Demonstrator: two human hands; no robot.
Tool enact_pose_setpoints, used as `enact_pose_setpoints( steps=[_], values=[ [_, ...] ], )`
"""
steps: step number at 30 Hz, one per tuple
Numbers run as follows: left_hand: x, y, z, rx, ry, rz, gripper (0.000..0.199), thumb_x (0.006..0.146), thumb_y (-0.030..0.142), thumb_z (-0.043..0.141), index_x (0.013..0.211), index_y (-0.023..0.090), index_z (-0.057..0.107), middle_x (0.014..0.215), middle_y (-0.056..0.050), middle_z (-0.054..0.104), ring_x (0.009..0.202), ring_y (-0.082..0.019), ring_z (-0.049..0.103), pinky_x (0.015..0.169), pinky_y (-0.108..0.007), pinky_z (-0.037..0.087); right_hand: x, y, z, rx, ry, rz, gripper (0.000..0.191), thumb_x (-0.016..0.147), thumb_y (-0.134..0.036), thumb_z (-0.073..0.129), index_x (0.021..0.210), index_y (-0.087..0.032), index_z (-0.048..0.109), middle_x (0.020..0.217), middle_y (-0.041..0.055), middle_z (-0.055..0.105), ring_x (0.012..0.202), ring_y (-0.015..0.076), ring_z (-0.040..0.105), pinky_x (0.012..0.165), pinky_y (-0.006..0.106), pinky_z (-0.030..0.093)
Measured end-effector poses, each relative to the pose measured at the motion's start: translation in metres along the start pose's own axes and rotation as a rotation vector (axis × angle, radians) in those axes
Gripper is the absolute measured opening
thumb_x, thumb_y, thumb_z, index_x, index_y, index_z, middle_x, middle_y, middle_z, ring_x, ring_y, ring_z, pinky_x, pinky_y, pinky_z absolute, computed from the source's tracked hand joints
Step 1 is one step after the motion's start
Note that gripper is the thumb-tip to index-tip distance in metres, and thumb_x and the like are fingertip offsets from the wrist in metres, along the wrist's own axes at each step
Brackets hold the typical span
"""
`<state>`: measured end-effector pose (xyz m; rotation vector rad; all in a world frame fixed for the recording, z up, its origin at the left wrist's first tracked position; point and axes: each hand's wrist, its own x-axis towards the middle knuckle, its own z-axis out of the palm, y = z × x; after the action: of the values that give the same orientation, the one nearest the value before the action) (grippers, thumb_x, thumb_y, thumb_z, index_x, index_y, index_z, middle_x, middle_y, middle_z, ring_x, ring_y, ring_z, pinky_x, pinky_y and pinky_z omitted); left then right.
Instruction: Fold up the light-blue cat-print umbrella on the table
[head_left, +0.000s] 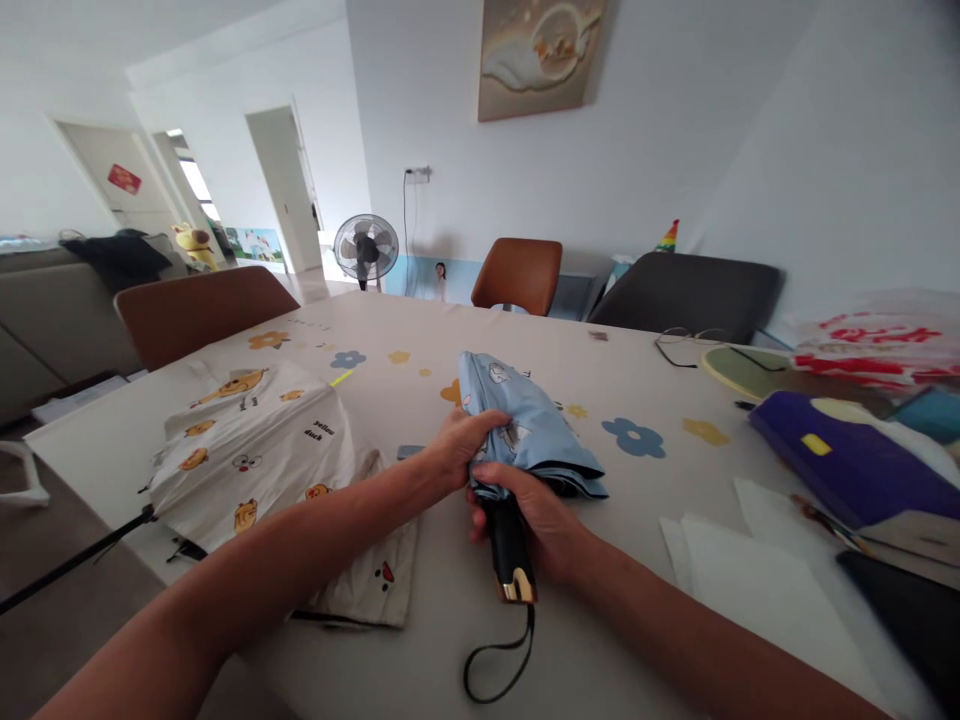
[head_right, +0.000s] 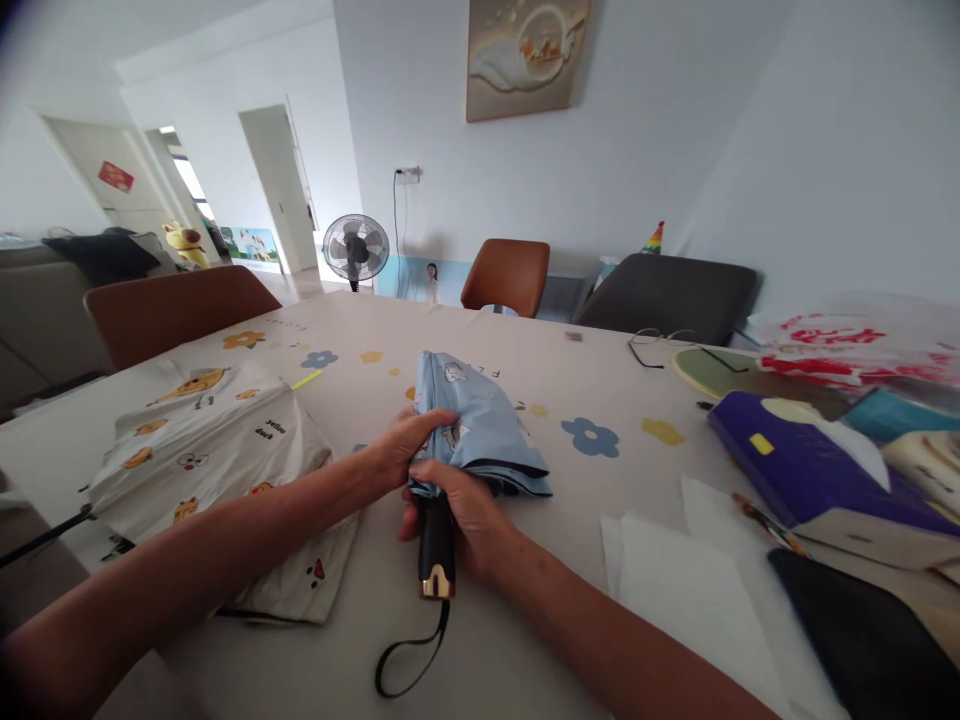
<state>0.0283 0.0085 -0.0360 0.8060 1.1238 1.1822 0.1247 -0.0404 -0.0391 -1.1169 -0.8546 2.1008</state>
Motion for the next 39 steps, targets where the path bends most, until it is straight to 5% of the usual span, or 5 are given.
enact_pose_setpoints(
  steps=[14, 21, 25, 30, 39],
  values=[
    [0.009, -0.003, -0.009, 0.211, -0.179, 0.101, 0.031, 0.068, 0.039, 0.062, 0.085, 0.013, 0.061, 0.078, -0.007, 0.065, 0.067, -0.016, 0.059, 0.062, -0.026, 0.048, 0.000, -0.003, -0.005, 0.075, -0.012, -0.010, 0.012, 0.074, -0.016, 0.051, 0.062, -0.015, 0.049, 0.040, -0.0065, 0.039, 0.032, 0.0041, 0.033, 0.032, 0.016, 0.034],
    [0.013, 0.020, -0.005, 0.948, 0.244, 0.561, 0.065, 0.069, 0.032, 0.060, 0.126, 0.011, 0.036, 0.127, -0.017, 0.044, 0.117, -0.027, 0.041, 0.097, -0.041, 0.031, 0.006, -0.001, -0.006, 0.149, 0.018, 0.030, 0.011, 0.071, -0.013, 0.053, 0.064, -0.016, 0.046, 0.048, -0.0065, 0.040, 0.037, 0.0041, 0.035, 0.034, 0.016, 0.037],
    [0.016, 0.040, 0.026, 1.181, -0.090, 0.813, 0.036, 0.076, 0.017, 0.042, 0.111, 0.016, 0.053, 0.119, -0.008, 0.053, 0.112, -0.020, 0.046, 0.097, -0.033, 0.033, 0.005, 0.000, -0.007, 0.159, -0.015, 0.000, 0.009, 0.071, -0.013, 0.054, 0.066, -0.015, 0.047, 0.053, -0.0057, 0.042, 0.039, 0.0036, 0.035, 0.035, 0.016, 0.037],
    [0.036, 0.038, 0.083, 1.479, -0.741, 0.713, 0.042, 0.070, 0.006, 0.040, 0.102, 0.024, 0.060, 0.118, -0.001, 0.056, 0.110, -0.017, 0.048, 0.098, -0.035, 0.030, 0.005, 0.002, -0.008, 0.164, -0.024, -0.046, 0.008, 0.069, -0.012, 0.054, 0.067, -0.015, 0.047, 0.057, -0.0054, 0.042, 0.041, 0.0033, 0.035, 0.036, 0.016, 0.037],
    [0.061, 0.037, 0.116, 1.400, -0.743, 0.582, 0.022, 0.046, -0.003, 0.058, 0.043, 0.018, 0.057, 0.044, -0.001, 0.052, 0.060, -0.020, 0.055, 0.080, -0.041, 0.039, 0.001, 0.001, -0.006, 0.135, -0.042, -0.060, 0.008, 0.069, -0.016, 0.055, 0.068, -0.016, 0.047, 0.054, -0.0062, 0.040, 0.040, 0.0037, 0.035, 0.036, 0.016, 0.037]
  ],
)
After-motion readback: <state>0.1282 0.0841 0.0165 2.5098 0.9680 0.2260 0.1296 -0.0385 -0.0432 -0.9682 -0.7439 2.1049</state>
